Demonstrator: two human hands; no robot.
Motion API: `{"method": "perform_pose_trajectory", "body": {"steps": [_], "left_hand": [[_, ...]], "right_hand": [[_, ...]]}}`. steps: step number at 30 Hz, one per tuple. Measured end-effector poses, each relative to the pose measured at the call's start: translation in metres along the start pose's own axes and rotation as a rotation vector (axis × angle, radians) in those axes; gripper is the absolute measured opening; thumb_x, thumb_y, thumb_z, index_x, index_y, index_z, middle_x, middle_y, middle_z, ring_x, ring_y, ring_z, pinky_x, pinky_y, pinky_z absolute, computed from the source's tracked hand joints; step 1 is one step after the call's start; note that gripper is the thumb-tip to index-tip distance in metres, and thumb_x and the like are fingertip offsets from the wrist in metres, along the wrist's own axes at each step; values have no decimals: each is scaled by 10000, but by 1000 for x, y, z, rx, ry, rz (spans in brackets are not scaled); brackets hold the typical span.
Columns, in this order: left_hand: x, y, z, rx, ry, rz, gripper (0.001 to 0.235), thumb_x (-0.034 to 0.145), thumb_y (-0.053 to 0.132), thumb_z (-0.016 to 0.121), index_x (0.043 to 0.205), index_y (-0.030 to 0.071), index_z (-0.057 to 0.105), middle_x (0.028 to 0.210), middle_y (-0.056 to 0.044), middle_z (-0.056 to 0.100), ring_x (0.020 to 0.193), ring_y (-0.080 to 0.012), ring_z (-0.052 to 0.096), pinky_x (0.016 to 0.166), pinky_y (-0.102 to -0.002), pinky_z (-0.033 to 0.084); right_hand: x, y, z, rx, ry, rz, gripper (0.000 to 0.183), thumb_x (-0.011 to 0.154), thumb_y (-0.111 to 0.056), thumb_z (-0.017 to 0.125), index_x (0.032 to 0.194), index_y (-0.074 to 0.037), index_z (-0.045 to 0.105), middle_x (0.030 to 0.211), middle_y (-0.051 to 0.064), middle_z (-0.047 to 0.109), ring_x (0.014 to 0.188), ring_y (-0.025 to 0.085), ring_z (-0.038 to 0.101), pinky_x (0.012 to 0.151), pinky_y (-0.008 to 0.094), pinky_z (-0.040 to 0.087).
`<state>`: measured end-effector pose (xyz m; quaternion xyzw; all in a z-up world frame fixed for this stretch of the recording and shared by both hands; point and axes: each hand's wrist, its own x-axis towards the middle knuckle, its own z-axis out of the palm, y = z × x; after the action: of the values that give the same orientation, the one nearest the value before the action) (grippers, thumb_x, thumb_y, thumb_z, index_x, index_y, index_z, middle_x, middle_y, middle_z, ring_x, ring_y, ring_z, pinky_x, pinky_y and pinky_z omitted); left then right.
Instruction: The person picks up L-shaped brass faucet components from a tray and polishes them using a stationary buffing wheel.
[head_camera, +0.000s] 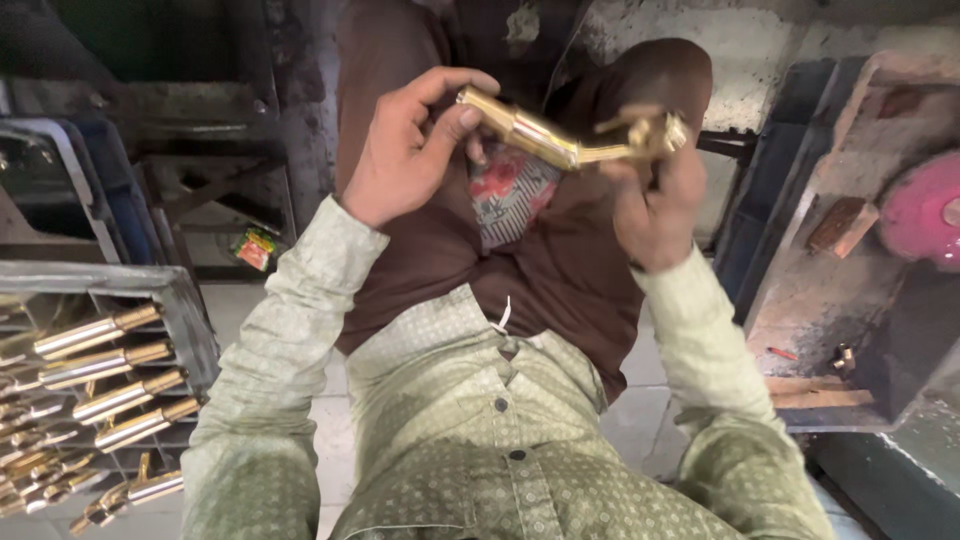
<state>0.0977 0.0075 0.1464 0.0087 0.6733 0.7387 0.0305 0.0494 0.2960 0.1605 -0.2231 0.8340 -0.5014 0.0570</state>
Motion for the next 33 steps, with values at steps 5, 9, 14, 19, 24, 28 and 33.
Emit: {"method": "perform_pose_trajectory", "body": {"steps": [5,9,14,19,24,28,33], "left_hand": [[58,-58,-20,41,43,-127,204,1088,38,560,1261,-55,614,923,-80,718,694,-100,669,646,-257,576],[94,-105,-21,-93,114,-168,181,1085,33,541,1233,-50,606,865,-62,667,651,-95,604,594,-267,557],[111,-136,-19,-176,166,-190,168,1098,63,530,1205,-38,612,840,-50,642,623,-83,553,557,-265,516],[117,-140,-21,-200,180,-228,165,1092,76,540,1201,-24,614,822,-52,645,617,-79,543,544,-265,505],[117,-145,-27,-330,203,-240,178,1101,95,521,1181,-38,607,819,-66,630,606,-88,508,541,-282,492],[117,-146,-33,-439,225,-272,171,1104,117,522,1130,-40,586,806,-68,603,598,-88,478,522,-286,463],[122,-144,-28,-463,210,-314,170,1089,139,542,1100,-26,583,780,-64,593,570,-83,460,494,-280,446]], "right_hand": [[82,71,17,-40,-110,-50,283,1066,-23,684,1334,-5,597,1131,110,724,1005,204,717,900,321,559],[128,112,29,-281,-129,-273,314,1027,-83,781,1298,4,649,1069,182,690,950,339,666,825,430,522],[146,136,35,-180,-139,-116,178,1109,-142,709,1153,25,666,1006,177,706,915,311,708,799,413,539],[154,168,40,-135,-151,-7,181,1083,-129,676,1115,48,695,974,170,719,900,318,696,799,409,530],[152,242,52,-256,-145,-11,151,1066,-81,668,1138,44,713,1010,196,744,930,352,720,775,435,529],[151,311,54,-1097,-481,-273,154,946,-61,655,1075,-52,738,986,172,740,930,373,710,798,481,561],[148,361,45,-966,-663,120,209,975,-84,613,1129,-118,751,942,211,728,867,440,689,707,554,531]]}}
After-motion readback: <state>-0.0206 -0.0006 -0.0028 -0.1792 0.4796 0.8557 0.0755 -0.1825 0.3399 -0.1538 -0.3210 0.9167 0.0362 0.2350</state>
